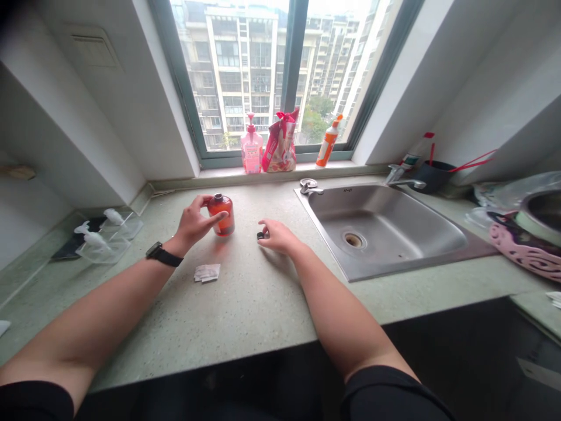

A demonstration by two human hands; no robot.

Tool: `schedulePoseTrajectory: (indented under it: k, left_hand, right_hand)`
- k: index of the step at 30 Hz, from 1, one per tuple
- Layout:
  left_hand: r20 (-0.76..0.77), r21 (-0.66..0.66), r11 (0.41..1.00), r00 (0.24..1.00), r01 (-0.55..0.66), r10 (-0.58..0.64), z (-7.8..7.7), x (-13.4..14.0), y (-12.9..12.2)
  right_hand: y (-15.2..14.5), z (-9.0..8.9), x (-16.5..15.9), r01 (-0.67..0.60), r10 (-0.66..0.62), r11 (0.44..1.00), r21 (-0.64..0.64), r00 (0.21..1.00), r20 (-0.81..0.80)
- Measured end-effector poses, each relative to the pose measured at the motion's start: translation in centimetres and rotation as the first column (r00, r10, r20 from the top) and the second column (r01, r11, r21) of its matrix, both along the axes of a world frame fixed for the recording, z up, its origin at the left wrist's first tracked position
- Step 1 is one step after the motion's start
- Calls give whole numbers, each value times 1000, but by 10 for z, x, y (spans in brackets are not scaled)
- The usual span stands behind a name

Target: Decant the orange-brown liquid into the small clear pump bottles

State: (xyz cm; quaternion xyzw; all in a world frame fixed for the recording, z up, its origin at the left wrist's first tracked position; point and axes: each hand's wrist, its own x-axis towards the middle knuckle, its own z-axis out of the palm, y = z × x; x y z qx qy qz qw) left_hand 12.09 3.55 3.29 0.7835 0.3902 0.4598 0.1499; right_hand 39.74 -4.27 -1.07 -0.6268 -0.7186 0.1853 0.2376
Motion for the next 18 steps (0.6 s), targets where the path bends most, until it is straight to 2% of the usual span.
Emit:
schedulePoseTrajectory:
  k: [6, 11, 15, 18]
  left_hand:
    - [-3, -47, 999, 1000, 7, -8, -17, 23, 13]
    - [-55, -77, 996, 997, 40, -45, -20, 17, 15]
    - [-160, 74, 997, 987, 27, -15, -6, -22, 2]
    - [-194, 274, 957, 969, -97, 153, 9, -77, -14]
  right_hand:
    - [0, -1, 2, 3, -4, 1000, -26, 999, -35]
    - [1, -5, 4, 6, -7, 1000, -15, 998, -69]
    - [2, -9, 7, 0, 0, 1000, -1, 997, -72]
    - [3, -11, 9, 7, -8, 1000, -14, 998, -68]
